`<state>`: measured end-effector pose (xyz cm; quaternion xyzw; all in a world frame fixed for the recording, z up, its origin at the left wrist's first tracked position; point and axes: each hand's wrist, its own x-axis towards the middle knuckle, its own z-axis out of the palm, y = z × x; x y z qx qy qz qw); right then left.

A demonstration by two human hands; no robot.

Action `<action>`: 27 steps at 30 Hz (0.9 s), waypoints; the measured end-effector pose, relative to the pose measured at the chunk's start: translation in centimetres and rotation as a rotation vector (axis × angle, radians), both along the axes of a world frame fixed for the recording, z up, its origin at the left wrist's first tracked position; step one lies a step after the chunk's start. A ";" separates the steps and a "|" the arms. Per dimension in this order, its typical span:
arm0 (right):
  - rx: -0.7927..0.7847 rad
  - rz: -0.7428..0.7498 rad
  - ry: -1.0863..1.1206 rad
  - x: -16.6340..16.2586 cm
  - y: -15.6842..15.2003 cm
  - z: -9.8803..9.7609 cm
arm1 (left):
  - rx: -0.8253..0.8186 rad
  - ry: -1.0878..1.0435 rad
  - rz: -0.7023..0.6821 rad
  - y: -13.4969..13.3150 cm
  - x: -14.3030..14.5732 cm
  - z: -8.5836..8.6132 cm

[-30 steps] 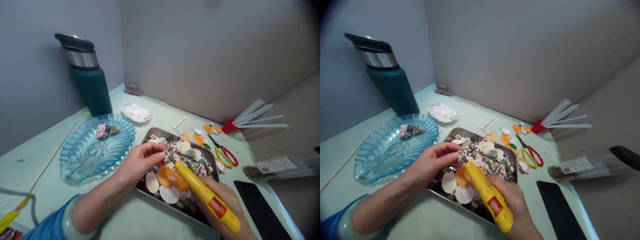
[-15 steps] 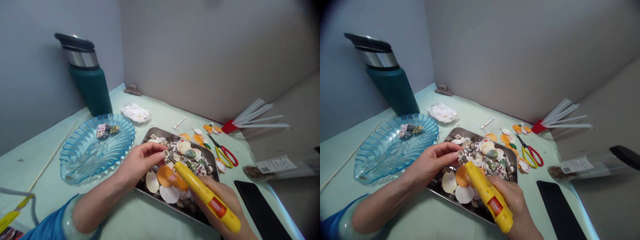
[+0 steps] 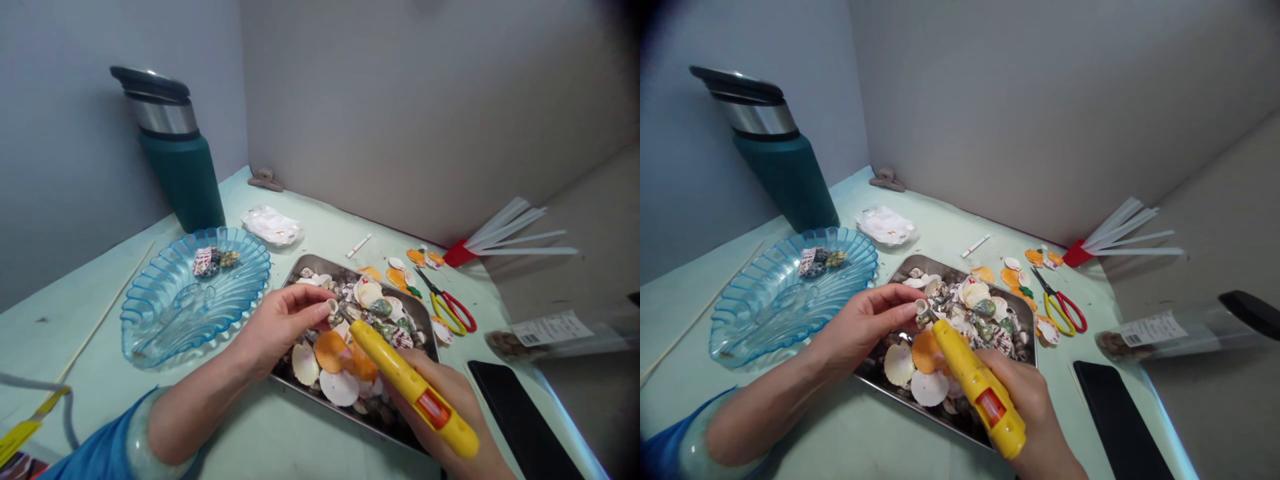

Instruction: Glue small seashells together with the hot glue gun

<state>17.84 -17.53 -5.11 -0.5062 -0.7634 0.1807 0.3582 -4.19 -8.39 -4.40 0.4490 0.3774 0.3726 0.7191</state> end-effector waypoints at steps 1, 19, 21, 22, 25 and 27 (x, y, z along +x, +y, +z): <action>0.003 0.005 0.000 0.0 0.0 0.0 | -0.001 -0.004 -0.002 0.0 0.0 0.0; -0.020 0.010 -0.003 0.3 0.0 -0.4 | -0.010 0.019 -0.006 0.1 0.1 -0.1; -0.022 0.015 -0.005 0.2 0.1 -0.3 | -0.012 0.016 -0.008 0.1 0.1 -0.2; -0.022 0.015 -0.006 0.2 0.1 -0.3 | -0.010 0.014 -0.009 0.0 0.0 -0.2; -0.021 0.016 0.001 0.1 0.2 -0.2 | 0.003 0.011 -0.014 0.1 0.0 -0.4; -0.019 0.018 0.010 0.0 0.3 -0.3 | 0.007 0.011 -0.013 0.1 0.0 -0.4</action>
